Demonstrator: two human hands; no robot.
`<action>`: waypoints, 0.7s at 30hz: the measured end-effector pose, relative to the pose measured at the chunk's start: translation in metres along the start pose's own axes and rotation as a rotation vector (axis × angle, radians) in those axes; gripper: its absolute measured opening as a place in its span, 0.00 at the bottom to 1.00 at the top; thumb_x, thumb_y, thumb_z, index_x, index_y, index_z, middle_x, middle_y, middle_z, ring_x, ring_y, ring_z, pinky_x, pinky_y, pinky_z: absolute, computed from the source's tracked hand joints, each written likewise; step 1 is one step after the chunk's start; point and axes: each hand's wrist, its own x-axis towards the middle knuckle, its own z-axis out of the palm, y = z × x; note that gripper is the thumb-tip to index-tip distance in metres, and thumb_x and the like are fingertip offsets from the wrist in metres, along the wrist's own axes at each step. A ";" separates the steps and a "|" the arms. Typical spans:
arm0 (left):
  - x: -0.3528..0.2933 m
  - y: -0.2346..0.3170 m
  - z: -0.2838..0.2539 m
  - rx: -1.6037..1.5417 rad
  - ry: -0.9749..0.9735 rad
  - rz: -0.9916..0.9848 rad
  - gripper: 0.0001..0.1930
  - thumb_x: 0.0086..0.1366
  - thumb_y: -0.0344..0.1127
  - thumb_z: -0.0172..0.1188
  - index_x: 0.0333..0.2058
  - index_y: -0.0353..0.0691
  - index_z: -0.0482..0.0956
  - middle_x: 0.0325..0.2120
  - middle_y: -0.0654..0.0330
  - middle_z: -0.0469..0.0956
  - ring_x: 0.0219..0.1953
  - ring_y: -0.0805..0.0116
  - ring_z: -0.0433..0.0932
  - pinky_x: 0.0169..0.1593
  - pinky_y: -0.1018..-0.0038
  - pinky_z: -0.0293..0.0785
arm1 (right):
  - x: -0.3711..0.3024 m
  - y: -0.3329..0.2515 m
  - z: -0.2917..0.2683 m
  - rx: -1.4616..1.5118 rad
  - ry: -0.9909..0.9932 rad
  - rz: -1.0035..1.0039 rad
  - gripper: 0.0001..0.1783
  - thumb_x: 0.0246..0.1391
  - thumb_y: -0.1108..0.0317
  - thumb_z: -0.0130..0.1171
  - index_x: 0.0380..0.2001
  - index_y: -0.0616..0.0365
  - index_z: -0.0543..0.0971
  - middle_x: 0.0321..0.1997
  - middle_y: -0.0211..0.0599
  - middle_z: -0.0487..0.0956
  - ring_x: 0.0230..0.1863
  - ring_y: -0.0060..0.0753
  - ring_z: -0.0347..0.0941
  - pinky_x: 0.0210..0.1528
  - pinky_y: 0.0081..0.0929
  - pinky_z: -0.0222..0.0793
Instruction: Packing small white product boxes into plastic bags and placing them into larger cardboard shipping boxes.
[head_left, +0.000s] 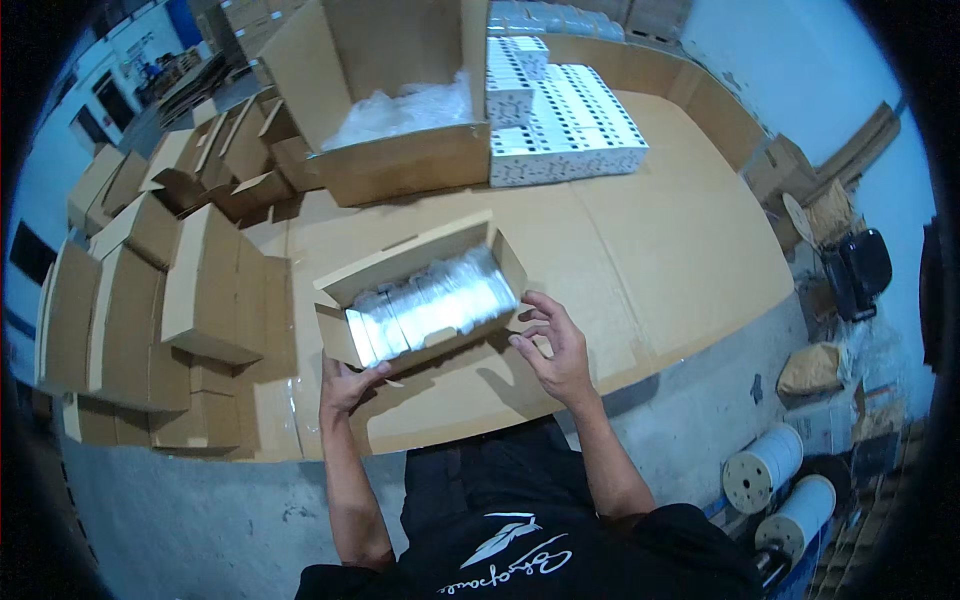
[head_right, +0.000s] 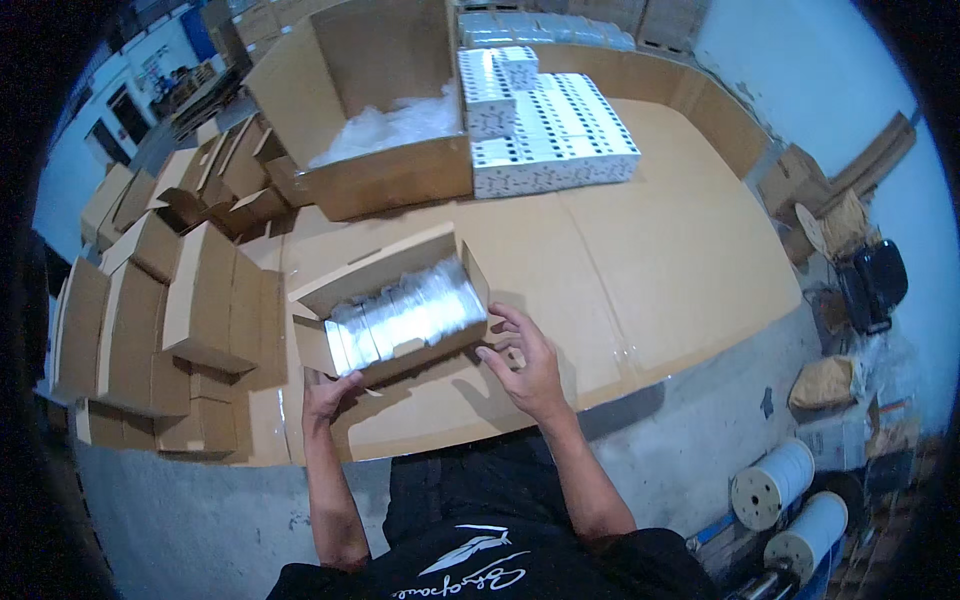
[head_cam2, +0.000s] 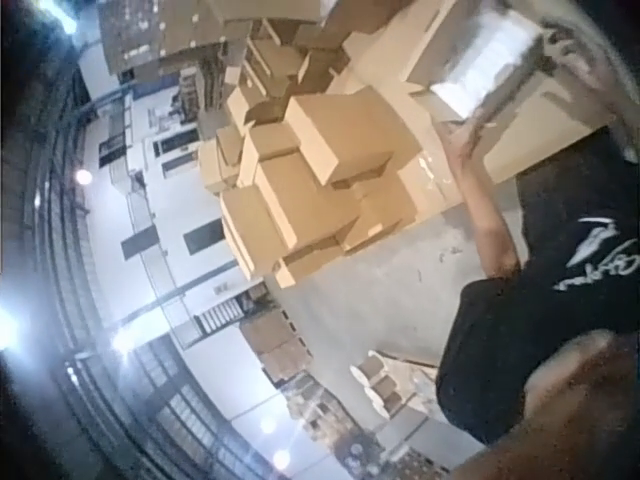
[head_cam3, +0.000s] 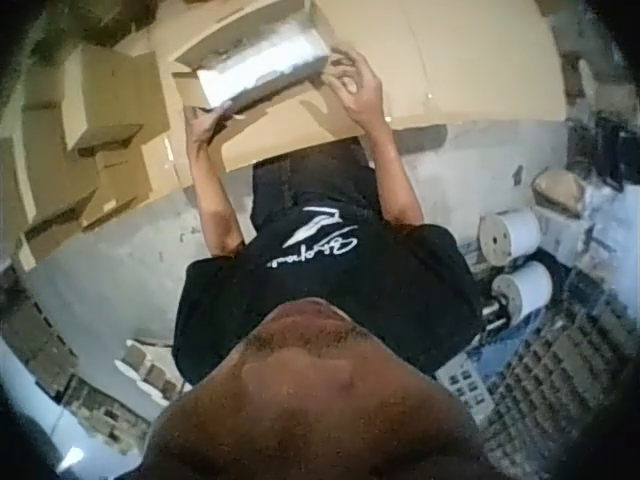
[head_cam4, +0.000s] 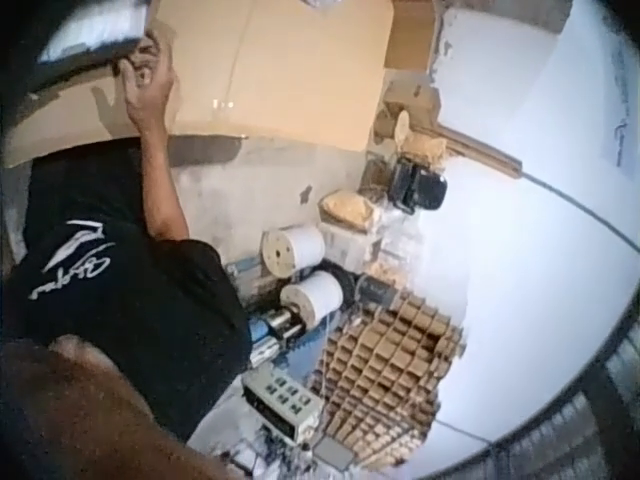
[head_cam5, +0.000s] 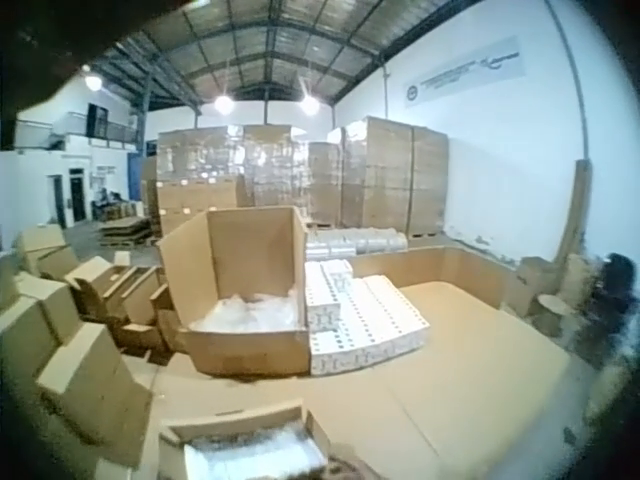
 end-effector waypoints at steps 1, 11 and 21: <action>0.001 -0.007 -0.001 0.020 -0.016 0.099 0.47 0.47 0.33 0.81 0.64 0.33 0.63 0.55 0.54 0.73 0.58 0.60 0.73 0.61 0.64 0.73 | -0.003 0.002 0.002 0.036 0.054 0.025 0.27 0.50 0.76 0.72 0.54 0.63 0.75 0.49 0.38 0.79 0.43 0.25 0.77 0.45 0.24 0.77; 0.011 -0.004 0.038 -0.042 -0.001 0.543 0.36 0.55 0.39 0.74 0.58 0.41 0.64 0.65 0.47 0.62 0.68 0.55 0.61 0.71 0.60 0.55 | 0.000 0.012 -0.006 -0.014 0.140 -0.146 0.24 0.47 0.77 0.74 0.47 0.61 0.75 0.45 0.36 0.75 0.41 0.24 0.73 0.42 0.24 0.74; 0.017 0.003 0.025 0.053 -0.090 0.582 0.25 0.55 0.43 0.73 0.48 0.42 0.73 0.69 0.42 0.57 0.74 0.51 0.53 0.72 0.58 0.51 | 0.011 -0.004 0.001 -0.085 0.077 -0.208 0.14 0.46 0.79 0.73 0.35 0.60 0.78 0.58 0.49 0.79 0.64 0.52 0.73 0.64 0.41 0.70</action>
